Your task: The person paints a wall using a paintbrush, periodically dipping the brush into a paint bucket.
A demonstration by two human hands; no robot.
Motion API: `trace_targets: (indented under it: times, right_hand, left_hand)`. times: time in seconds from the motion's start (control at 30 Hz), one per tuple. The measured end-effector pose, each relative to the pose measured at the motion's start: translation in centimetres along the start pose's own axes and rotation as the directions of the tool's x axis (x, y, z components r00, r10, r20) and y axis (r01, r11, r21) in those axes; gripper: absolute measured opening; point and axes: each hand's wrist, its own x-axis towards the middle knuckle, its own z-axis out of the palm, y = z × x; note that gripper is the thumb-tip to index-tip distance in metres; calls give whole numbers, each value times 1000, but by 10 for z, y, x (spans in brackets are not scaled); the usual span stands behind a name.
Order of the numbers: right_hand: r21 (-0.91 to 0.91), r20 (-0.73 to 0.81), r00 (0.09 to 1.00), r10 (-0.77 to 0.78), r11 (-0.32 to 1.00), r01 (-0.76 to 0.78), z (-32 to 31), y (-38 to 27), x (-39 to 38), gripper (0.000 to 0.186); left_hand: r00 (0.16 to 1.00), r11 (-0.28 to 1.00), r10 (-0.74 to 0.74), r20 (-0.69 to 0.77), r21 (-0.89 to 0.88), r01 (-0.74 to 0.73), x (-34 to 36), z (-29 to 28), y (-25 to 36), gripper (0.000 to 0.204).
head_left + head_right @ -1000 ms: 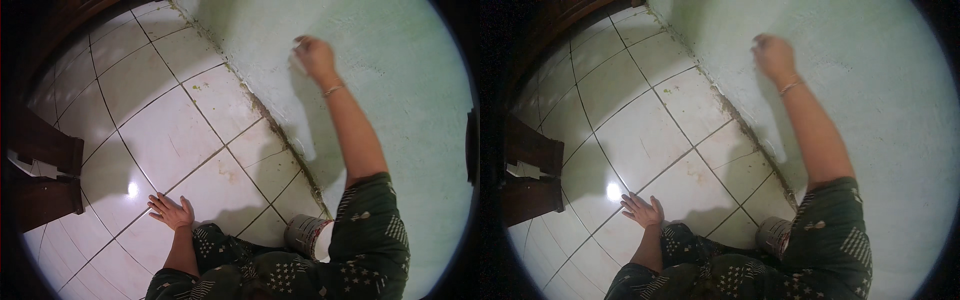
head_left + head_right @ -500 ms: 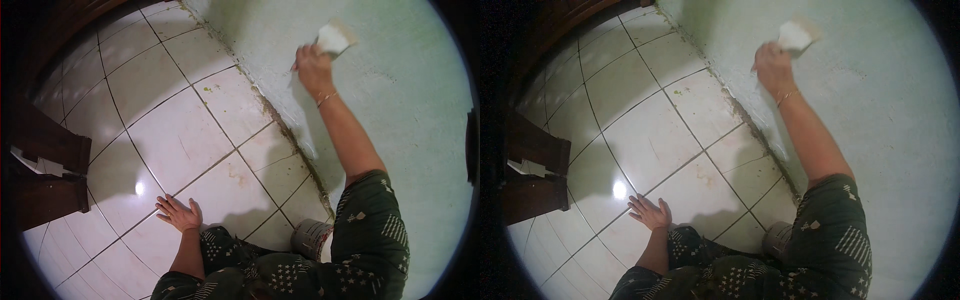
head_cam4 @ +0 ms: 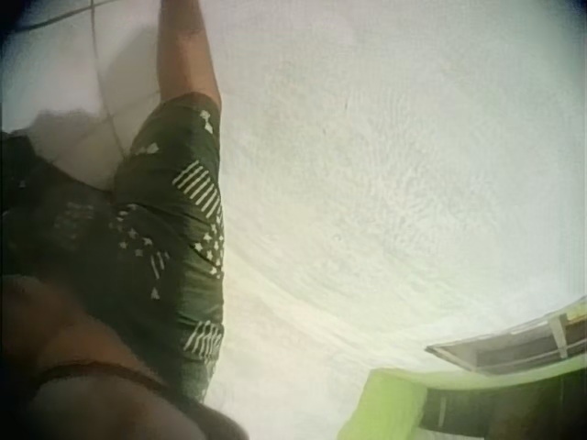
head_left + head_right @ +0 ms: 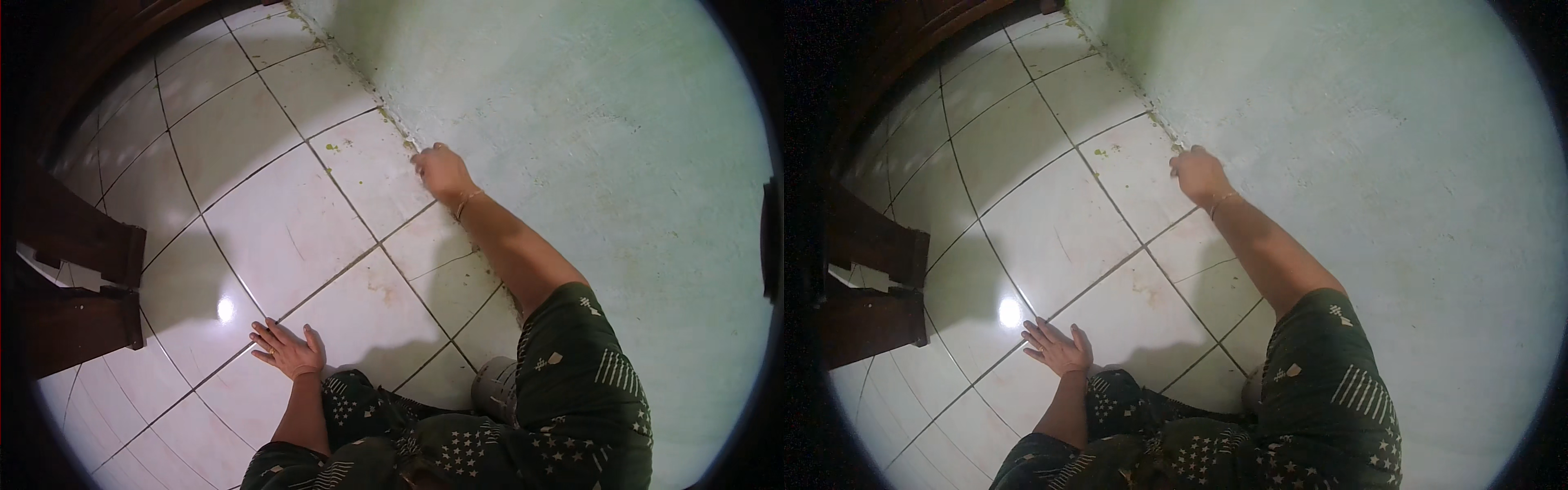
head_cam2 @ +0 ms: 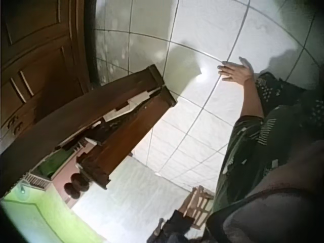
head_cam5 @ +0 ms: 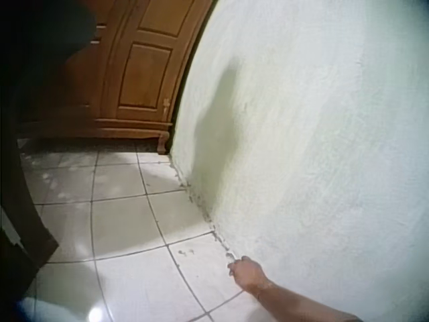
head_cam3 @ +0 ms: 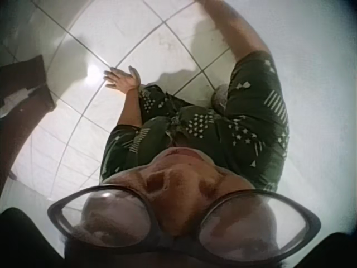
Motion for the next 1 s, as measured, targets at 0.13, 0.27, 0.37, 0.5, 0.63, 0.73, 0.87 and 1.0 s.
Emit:
trace_targets:
  times: [0.13,0.27,0.37,0.5,0.63,0.73,0.87,1.0]
  right_hand:
    - [277,-208,954,217,948,-156,-69,46,15,19]
    - [109,-472,862,187,982,-154,-218,53,5,25]
    - [-68,-675,734,67,986,-152,-302,17,-8,21]
    - [-745,-640,579,-505,592,-306,-377,-49,-23,10]
    - [-627,-703,690,-173,608,-487,-309,-1,-6,26]
    - [-762,-554,744,-373,588,-273,-224,34,-16,23]
    - [-506,-308,930,-201,862,19,-105,16,-38,23]
    - [-285,-206,964,-166,953,103,-22,2,-55,18]
  left_hand:
    - [1000,1000,-1,-2,-2,1,0,0,1,87]
    - [1000,1000,3,3,-18,-3,0,-1,7,86]
    - [1000,1000,-12,-28,-8,11,-1,-3,0,84]
    - [999,1000,14,-36,-25,-15,-1,0,8,85]
    - [999,1000,-22,-36,-8,21,-3,-2,-4,85]
    - [999,1000,7,-45,-16,-8,-2,0,1,84]
    - [1000,1000,-13,13,0,13,0,0,5,86]
    - [1000,1000,-10,9,3,10,1,-3,-1,88]
